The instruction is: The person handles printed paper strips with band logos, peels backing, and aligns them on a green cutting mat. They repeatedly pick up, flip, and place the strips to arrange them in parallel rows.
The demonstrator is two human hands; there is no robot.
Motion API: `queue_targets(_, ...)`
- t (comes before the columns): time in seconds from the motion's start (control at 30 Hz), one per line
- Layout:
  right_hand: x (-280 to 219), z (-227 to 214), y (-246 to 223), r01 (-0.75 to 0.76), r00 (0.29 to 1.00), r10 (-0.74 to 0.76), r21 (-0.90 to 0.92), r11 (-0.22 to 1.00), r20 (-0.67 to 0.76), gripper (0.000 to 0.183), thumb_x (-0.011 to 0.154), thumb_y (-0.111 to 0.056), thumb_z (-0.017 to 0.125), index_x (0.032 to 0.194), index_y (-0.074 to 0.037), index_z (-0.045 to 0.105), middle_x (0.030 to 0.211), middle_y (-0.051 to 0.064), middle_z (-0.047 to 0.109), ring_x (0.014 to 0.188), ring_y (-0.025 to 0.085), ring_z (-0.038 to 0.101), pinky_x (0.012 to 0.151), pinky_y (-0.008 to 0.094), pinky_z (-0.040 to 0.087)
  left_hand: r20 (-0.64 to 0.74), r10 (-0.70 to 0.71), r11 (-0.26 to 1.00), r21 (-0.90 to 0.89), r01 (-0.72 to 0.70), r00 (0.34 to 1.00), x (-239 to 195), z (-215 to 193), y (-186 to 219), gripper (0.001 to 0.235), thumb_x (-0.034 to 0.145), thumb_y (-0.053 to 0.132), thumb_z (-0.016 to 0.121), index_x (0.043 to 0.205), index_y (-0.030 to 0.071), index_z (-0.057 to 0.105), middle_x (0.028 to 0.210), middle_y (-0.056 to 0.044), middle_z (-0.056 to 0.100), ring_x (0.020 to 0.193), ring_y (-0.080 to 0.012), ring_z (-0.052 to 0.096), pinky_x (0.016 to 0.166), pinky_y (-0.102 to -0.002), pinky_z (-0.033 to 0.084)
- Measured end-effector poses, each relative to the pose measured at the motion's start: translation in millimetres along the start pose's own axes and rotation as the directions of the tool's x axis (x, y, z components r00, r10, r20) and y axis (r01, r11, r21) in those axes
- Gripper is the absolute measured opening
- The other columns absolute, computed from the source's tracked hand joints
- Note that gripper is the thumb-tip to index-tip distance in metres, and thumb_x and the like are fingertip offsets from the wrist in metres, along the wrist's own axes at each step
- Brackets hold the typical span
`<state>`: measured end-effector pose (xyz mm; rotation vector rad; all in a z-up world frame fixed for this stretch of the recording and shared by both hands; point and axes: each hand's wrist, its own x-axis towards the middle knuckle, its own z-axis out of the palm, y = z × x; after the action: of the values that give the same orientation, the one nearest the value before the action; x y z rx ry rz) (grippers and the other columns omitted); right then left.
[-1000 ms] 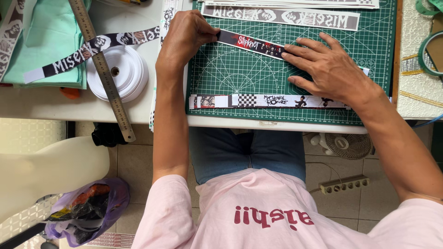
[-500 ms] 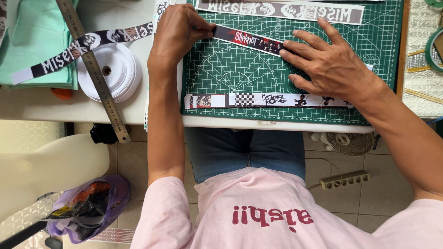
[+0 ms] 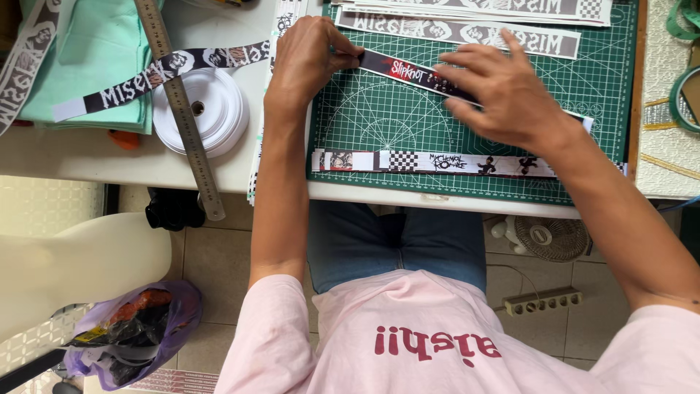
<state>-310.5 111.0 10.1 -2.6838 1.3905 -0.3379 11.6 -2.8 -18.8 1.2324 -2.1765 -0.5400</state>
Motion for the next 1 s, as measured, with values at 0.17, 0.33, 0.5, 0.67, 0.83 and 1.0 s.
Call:
queue_targets(0.17, 21, 11, -16, 0.117, 0.993, -0.112, -0.136, 0.984, 0.043, 0.055, 0.099, -0.052, 0.054, 0.145, -0.021, 0.062, 0.154, 0.006, 0.055, 0.146, 0.024, 0.046, 0.127, 0.065, 0.012, -0.037, 0.043, 0.999, 0.020, -0.042, 0.998, -1, -3, 3, 0.021, 0.071, 0.016, 0.091, 0.091, 0.020, 0.086, 0.085, -0.005, 0.078, 0.073, -0.0199, 0.072, 0.066, -0.039, 0.055)
queue_targets(0.33, 21, 15, -11, 0.103, 0.994, -0.101, -0.048, 0.993, 0.047, 0.055, 0.100, -0.048, 0.055, 0.147, -0.021, 0.061, 0.155, 0.008, 0.055, 0.149, 0.024, 0.045, 0.130, 0.065, 0.010, -0.032, 0.070, 0.998, 0.005, -0.070, 0.997, -1, -3, 2, 0.022, 0.072, 0.016, 0.092, 0.093, 0.019, 0.086, 0.085, -0.005, 0.077, 0.074, -0.0199, 0.072, 0.065, -0.038, 0.054)
queue_targets(0.5, 17, 21, -8, 0.092, 0.995, -0.089, -0.066, 0.994, 0.042, 0.052, 0.099, -0.044, 0.056, 0.146, -0.023, 0.062, 0.155, 0.008, 0.055, 0.150, 0.025, 0.043, 0.130, 0.064, 0.009, 0.012, 0.011, 1.000, -0.001, -0.011, 1.000, -1, -4, 3, 0.021, 0.074, 0.018, 0.092, 0.095, 0.019, 0.085, 0.085, -0.004, 0.077, 0.072, -0.0190, 0.071, 0.065, -0.038, 0.054)
queue_targets(0.67, 24, 15, -17, 0.063, 0.998, -0.062, -0.045, 0.997, 0.031, 0.051, 0.099, -0.040, 0.050, 0.146, -0.022, 0.061, 0.154, 0.008, 0.053, 0.148, 0.027, 0.041, 0.125, 0.066, 0.007, 0.034, 0.005, 1.000, 0.013, -0.006, 0.999, 0, -11, 13, 0.022, 0.074, 0.019, 0.092, 0.094, 0.020, 0.085, 0.086, -0.004, 0.077, 0.072, -0.0201, 0.071, 0.065, -0.039, 0.053)
queue_targets(0.83, 9, -4, -3, -0.098, 0.995, 0.104, 0.379, 0.920, 0.003, 0.050, 0.110, -0.032, 0.038, 0.151, -0.010, 0.054, 0.159, 0.017, 0.046, 0.152, 0.035, 0.031, 0.121, 0.067, 0.004, 0.083, -0.009, 0.998, 0.056, 0.004, 0.997, -2, -13, 13, 0.023, 0.077, 0.017, 0.091, 0.099, 0.021, 0.085, 0.084, -0.006, 0.075, 0.073, -0.0222, 0.069, 0.065, -0.040, 0.051)
queue_targets(1.0, -59, -48, 35, -0.172, 0.952, 0.234, 0.289, 0.942, -0.196, 0.035, 0.115, -0.018, 0.050, 0.147, -0.007, 0.060, 0.150, 0.019, 0.059, 0.145, 0.034, 0.051, 0.126, 0.050, 0.036, 0.055, 0.061, 0.995, 0.072, -0.065, 0.997, -3, -12, 9, 0.024, 0.077, 0.019, 0.092, 0.100, 0.021, 0.085, 0.085, -0.005, 0.075, 0.074, -0.0241, 0.068, 0.065, -0.041, 0.051)
